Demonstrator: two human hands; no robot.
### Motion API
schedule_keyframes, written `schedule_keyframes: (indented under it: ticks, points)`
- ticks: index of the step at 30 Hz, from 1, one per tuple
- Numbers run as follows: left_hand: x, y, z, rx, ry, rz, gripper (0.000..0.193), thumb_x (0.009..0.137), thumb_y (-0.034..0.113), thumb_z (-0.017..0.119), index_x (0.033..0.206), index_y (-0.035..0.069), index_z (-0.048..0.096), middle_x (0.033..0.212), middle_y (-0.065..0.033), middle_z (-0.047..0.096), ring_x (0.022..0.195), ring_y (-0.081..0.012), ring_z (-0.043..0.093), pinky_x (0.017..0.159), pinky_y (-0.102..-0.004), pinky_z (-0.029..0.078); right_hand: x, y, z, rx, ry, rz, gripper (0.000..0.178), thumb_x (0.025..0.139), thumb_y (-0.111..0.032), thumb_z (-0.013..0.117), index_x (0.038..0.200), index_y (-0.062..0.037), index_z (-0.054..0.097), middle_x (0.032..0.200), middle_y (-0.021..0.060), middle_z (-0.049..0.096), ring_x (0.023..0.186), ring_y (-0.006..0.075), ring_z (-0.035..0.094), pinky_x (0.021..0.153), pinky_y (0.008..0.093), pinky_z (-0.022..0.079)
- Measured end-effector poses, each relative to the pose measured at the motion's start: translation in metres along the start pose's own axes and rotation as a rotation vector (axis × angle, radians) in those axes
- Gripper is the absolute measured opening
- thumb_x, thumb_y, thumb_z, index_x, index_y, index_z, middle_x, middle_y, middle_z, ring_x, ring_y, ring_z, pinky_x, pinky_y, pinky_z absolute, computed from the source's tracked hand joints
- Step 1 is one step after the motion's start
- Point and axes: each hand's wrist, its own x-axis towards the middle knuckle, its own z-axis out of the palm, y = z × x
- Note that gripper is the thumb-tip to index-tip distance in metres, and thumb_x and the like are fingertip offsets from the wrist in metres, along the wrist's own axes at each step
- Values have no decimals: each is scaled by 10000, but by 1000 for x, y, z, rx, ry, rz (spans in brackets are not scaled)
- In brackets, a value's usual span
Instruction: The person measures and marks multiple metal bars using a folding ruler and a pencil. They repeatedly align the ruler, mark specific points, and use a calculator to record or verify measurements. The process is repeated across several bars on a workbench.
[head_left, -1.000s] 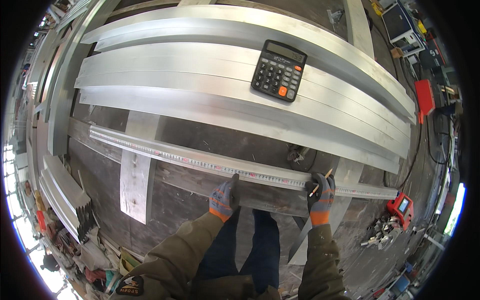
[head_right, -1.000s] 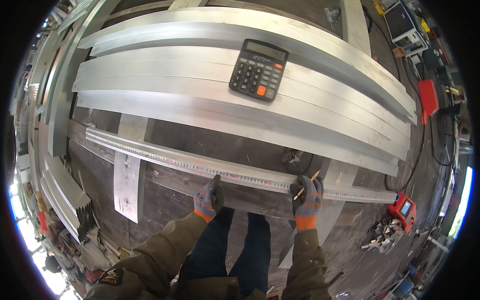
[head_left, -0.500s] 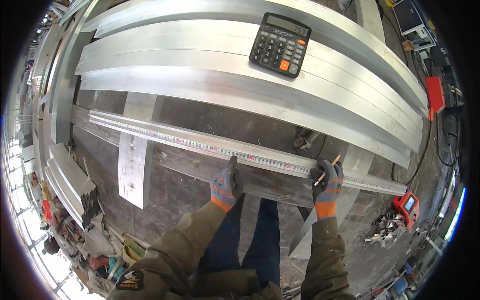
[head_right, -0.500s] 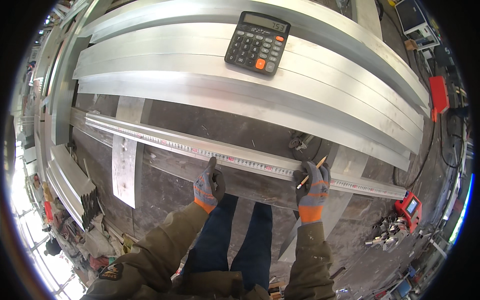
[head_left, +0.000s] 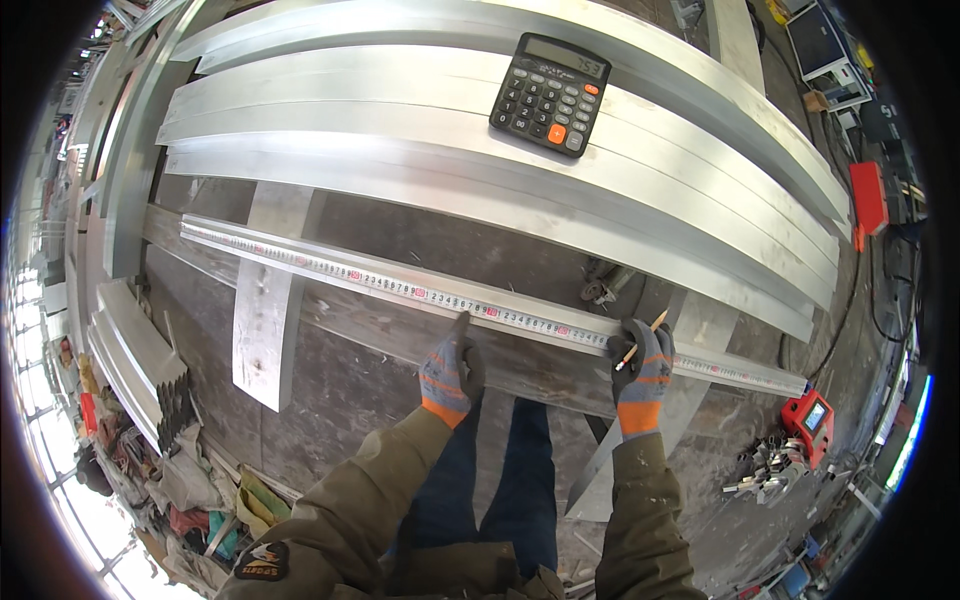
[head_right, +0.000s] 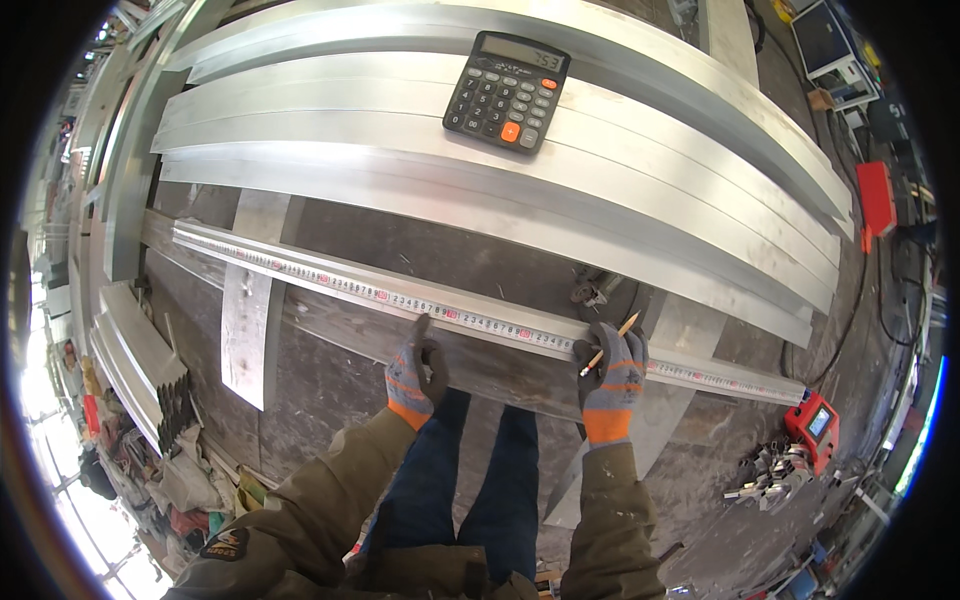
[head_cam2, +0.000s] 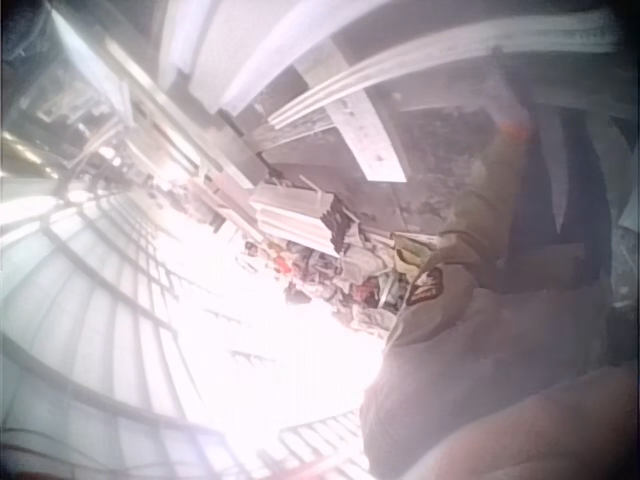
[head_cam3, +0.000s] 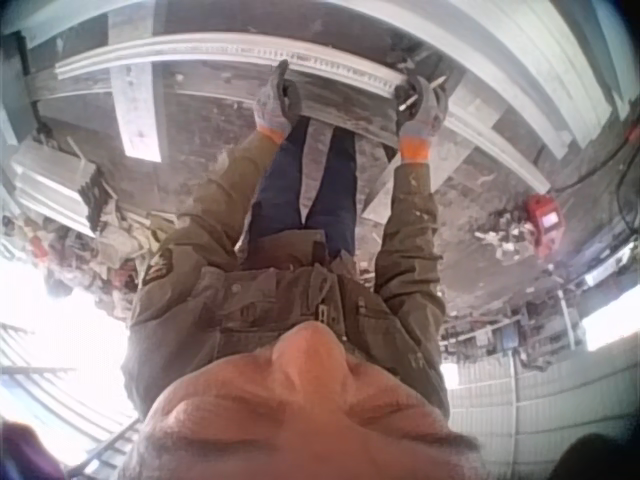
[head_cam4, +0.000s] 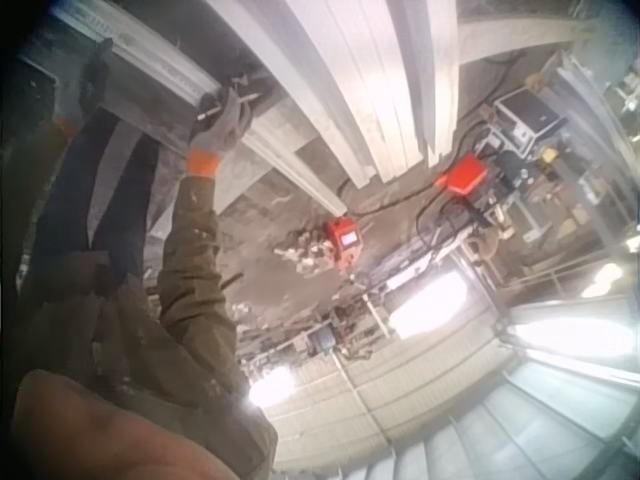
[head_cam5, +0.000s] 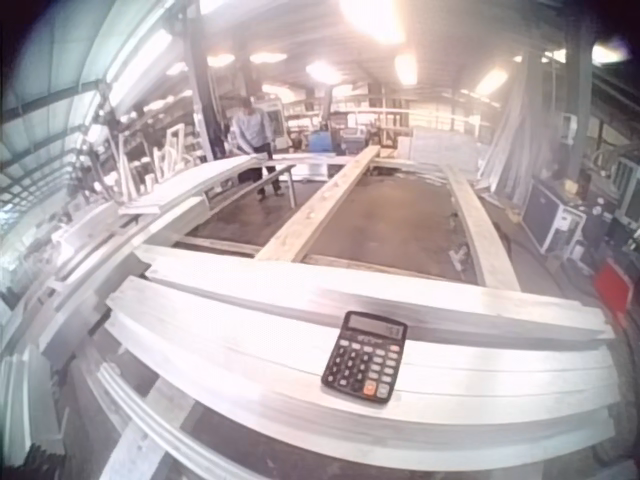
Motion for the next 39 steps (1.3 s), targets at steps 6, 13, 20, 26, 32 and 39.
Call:
schedule_keyframes:
  ticks: [6,13,20,26,32,39]
  points:
    - [0,15,12,98,-126,145,584,878,-16,619,1460,-3,577,933,-169,702,839,-354,691,765,-444,562,0,-2,0,47,26,5,371,827,12,795,1178,-48,691,1061,154,695,1073,388,618,927,468,502]
    - [-2,9,17,115,-158,141,578,821,-4,655,1397,1,609,1049,-178,723,904,-371,696,808,-453,564,-2,-1,0,13,8,1,385,820,27,794,1183,-44,686,1064,154,689,1075,388,614,925,471,499]
    - [1,7,14,115,-231,124,574,789,25,683,1359,11,611,1128,-195,709,974,-385,687,848,-460,565,-2,0,0,36,1,34,379,838,-19,798,1198,-49,681,1059,154,687,1082,399,605,946,489,484]
    - [-3,9,16,108,-248,77,589,784,24,679,1366,9,595,1257,-206,694,1054,-398,682,903,-454,564,-4,3,2,76,2,41,382,845,-68,813,1204,-59,683,1034,146,696,1105,408,598,973,500,475]
    - [-5,5,19,72,-241,82,604,779,11,676,1378,25,591,1434,-194,640,1118,-398,677,938,-446,564,-6,6,3,23,-1,10,404,841,-80,821,1220,-70,683,1055,142,699,1133,416,591,1024,506,455]
    - [-8,3,20,85,-251,80,608,781,16,672,1384,28,592,1438,-194,638,1125,-397,675,945,-442,561,-7,6,2,21,-7,28,410,840,-66,815,1230,-75,687,1089,138,695,1143,402,594,1021,500,464]
